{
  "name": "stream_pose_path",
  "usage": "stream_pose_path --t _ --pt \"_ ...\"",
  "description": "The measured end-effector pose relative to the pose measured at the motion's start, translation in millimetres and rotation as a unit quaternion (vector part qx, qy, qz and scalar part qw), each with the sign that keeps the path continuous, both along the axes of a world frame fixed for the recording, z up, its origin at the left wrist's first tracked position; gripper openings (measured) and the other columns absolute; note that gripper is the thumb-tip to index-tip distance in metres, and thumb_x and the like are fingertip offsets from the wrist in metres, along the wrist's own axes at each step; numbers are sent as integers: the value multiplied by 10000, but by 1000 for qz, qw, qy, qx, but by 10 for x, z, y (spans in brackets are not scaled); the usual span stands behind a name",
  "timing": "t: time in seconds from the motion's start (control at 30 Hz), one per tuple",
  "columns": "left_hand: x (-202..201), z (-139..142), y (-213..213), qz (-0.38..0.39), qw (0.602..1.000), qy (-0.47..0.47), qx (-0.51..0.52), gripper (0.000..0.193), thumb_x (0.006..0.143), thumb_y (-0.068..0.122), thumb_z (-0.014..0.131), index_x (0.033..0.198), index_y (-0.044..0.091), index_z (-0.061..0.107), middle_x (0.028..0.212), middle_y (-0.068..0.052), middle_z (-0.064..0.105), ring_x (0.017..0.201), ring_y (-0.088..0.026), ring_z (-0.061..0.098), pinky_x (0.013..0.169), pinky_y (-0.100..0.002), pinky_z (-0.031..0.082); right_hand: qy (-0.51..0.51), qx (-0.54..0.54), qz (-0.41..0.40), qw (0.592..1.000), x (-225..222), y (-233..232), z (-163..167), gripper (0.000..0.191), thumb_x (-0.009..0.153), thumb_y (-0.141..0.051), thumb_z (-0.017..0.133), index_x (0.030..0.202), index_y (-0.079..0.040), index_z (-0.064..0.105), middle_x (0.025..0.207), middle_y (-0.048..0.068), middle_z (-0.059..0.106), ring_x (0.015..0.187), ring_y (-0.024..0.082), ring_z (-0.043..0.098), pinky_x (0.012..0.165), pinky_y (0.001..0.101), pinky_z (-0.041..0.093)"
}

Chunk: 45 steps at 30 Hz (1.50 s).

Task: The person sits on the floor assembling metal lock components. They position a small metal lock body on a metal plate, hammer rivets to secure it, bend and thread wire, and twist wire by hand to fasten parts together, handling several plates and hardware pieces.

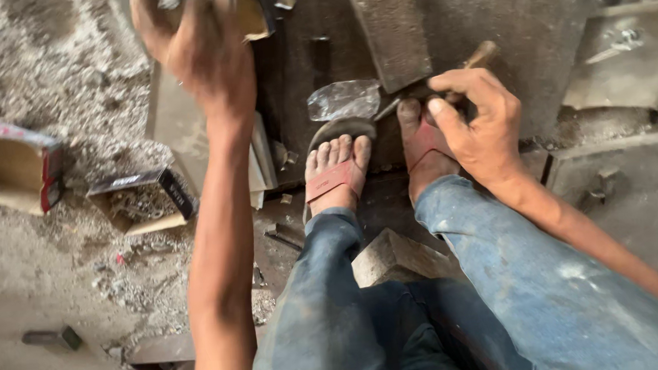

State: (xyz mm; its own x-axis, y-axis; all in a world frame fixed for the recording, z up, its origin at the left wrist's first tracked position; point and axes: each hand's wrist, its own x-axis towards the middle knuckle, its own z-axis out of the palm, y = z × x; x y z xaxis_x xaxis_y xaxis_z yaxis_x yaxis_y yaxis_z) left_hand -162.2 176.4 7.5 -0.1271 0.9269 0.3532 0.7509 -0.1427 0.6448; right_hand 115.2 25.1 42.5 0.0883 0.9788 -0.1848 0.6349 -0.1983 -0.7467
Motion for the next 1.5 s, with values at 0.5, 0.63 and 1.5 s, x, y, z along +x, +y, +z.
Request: stream_pose_path --t 0.5,0.63,1.5 --pt "579 -25 -1392 -161 791 -451 -382 148 1074 112 623 1002 -15 644 893 6 642 850 -40 553 761 -223 486 312 -219 -119 917 24 -121 -61 231 954 -183 795 894 7 677 796 35 726 695 105 674 622 291 543" --pt "644 -250 -1469 -87 694 -604 -383 200 1142 173 579 1028 16 623 926 2 624 863 -58 554 780 -245 492 268 -125 10 955 65 -114 -80 150 1002 -164 761 1004 -18 725 966 21 705 919 92 633 819 251 524" --pt "563 44 -1267 -181 601 -562 -539 405 974 220 675 1303 -7 612 1070 -148 726 937 -237 727 799 -357 637 366 -181 -64 911 197 6 -85 131 1054 -95 547 1020 -1 631 982 83 707 916 110 652 857 250 542"
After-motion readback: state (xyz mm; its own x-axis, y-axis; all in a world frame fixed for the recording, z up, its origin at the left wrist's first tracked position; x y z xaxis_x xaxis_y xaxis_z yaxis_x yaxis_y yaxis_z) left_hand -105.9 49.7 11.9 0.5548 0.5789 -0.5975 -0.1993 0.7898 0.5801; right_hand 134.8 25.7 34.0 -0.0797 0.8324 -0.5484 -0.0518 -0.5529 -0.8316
